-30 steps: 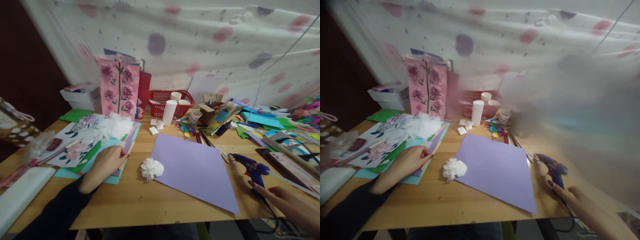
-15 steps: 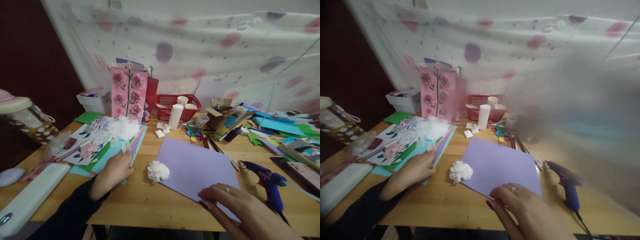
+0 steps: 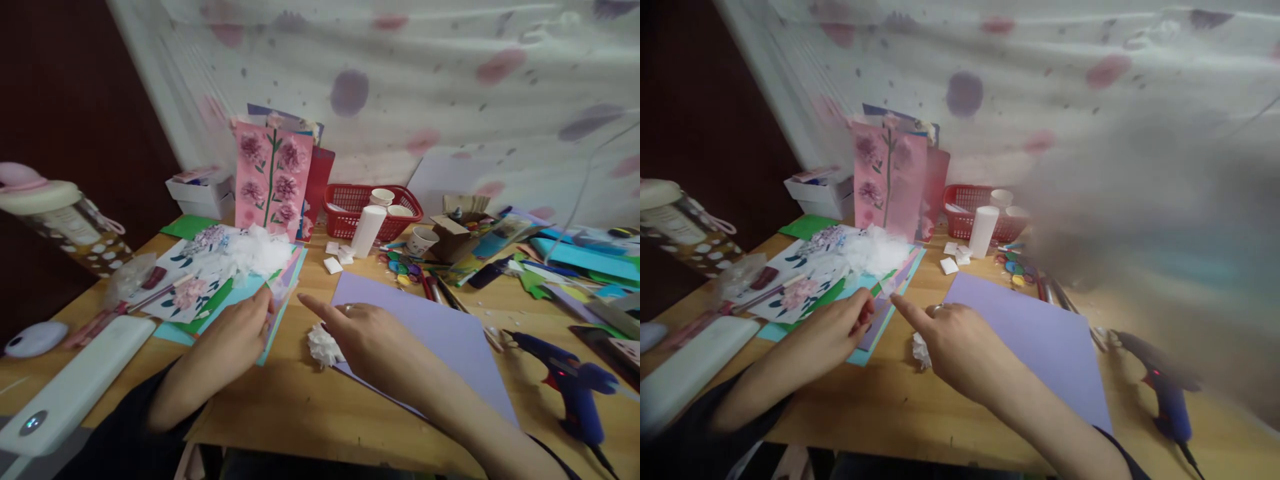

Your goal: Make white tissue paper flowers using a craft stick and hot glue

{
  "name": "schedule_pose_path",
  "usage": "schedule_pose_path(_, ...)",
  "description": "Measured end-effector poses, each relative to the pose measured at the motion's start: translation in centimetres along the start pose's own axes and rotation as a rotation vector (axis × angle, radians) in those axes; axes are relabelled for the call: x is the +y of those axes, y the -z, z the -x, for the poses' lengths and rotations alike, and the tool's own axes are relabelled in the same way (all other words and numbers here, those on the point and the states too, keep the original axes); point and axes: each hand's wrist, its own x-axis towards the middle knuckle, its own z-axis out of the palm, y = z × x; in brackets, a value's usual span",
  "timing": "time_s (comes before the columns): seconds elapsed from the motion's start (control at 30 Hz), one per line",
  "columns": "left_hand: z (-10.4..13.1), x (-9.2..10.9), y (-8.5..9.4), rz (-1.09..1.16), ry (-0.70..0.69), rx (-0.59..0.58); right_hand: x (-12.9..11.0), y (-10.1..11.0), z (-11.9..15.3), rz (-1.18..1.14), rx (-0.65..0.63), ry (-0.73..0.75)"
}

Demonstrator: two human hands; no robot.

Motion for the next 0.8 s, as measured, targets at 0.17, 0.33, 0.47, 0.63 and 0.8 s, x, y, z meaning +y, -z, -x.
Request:
schedule_pose_path(0.17,-1.1,0.4,2.9,0.434,-0.243,-0.010,1.7,-1.9,-2.9,0.006,0.125,-0.048)
schedule_pose_path(0.33,-7.3,-4.6,1.8,0.252,-0.085,0.167,5.3,-2.7,0.0,-0.211,0.519,-0.195)
schedule_pose_path(0.47,-10.2,-7.0,-1.6,0.196,-0.047,0.190,7.4,-4.6,3.4,-0.411,0.628,-0.299)
schedule_pose_path(0.63,-10.1,-7.0,-3.0,0.197,-0.032,0.213,8.9,-7.0,4.8,-0.513,0.625,-0.296)
schedule_pose_path(0.8,-9.9,-6.9,-2.7,0.265,-0.006,0.208,9.1,-7.8,5.0,-0.662,0.675,-0.399)
